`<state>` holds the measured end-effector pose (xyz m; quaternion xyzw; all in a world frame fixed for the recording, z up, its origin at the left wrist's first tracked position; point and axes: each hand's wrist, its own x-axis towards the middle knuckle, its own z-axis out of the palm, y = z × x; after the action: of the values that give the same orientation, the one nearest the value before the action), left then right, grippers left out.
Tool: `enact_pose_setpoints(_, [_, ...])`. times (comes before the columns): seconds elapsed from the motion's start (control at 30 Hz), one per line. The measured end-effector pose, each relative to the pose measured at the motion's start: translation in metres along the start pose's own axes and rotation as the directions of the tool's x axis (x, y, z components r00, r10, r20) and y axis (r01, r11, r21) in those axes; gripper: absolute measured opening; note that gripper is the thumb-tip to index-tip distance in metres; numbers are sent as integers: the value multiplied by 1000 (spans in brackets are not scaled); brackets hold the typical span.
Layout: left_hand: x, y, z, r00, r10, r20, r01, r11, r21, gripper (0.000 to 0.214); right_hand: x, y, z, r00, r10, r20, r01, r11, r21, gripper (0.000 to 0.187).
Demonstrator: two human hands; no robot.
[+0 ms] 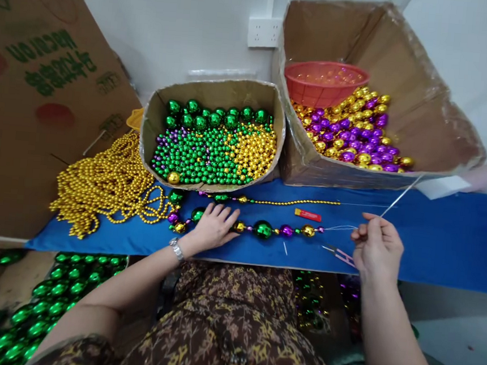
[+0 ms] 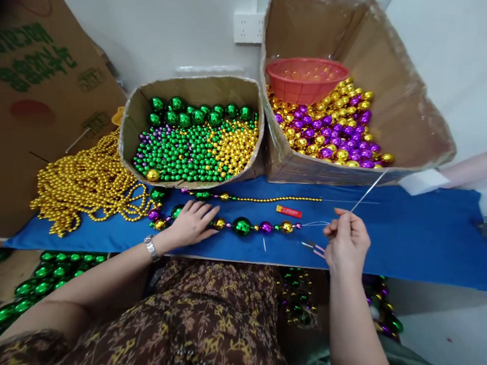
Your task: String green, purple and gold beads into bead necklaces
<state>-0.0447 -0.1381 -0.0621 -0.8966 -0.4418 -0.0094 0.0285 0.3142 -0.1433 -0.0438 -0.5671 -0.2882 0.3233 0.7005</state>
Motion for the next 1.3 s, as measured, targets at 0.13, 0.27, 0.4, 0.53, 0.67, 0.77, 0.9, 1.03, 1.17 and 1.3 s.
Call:
enact_pose_setpoints(0.13, [-25,-33,4,998,-14,61,8,995,102,50,1,2,0,1000,11,-10,-11,1000,2,45])
enact_pose_setpoints(0.27, [-42,-66,6,997,16,70,-27,987,156,37,-6,2,3,1000,-10,1,10,1000,-2,42])
enact_pose_setpoints(0.4, [-55,-97,1,998,-24,64,9,972,234,37,-19,1,8,996,-10,90,15,999,-50,37])
enact_pose_setpoints(0.53, [-61,-108,-14,995,-55,84,27,953,301,44,-31,4,14,982,-15,187,37,993,-116,34])
enact_pose_setpoints(0.67, [-42,-74,-34,999,1,44,-9,983,184,49,-39,6,18,964,-34,262,72,988,-137,31])
enact_pose_setpoints(0.77, [-7,-23,-38,984,141,-106,-145,989,-26,42,-42,4,20,951,-55,303,100,986,-135,28])
enact_pose_setpoints(0.9, [47,47,-22,936,309,-170,-334,930,-151,46,-44,-5,21,956,-75,285,114,986,-122,28])
enact_pose_setpoints(1.03, [83,86,0,956,274,-103,-290,936,-197,53,-47,-13,21,967,-33,254,50,997,-60,29])
enact_pose_setpoints(1.17, [93,94,13,971,234,51,-220,955,-198,41,-40,-19,14,987,-6,159,5,1000,7,33])
enact_pose_setpoints(1.3, [89,92,18,983,174,66,-155,961,-229,31,-23,-23,1,1000,13,-4,-13,997,74,39])
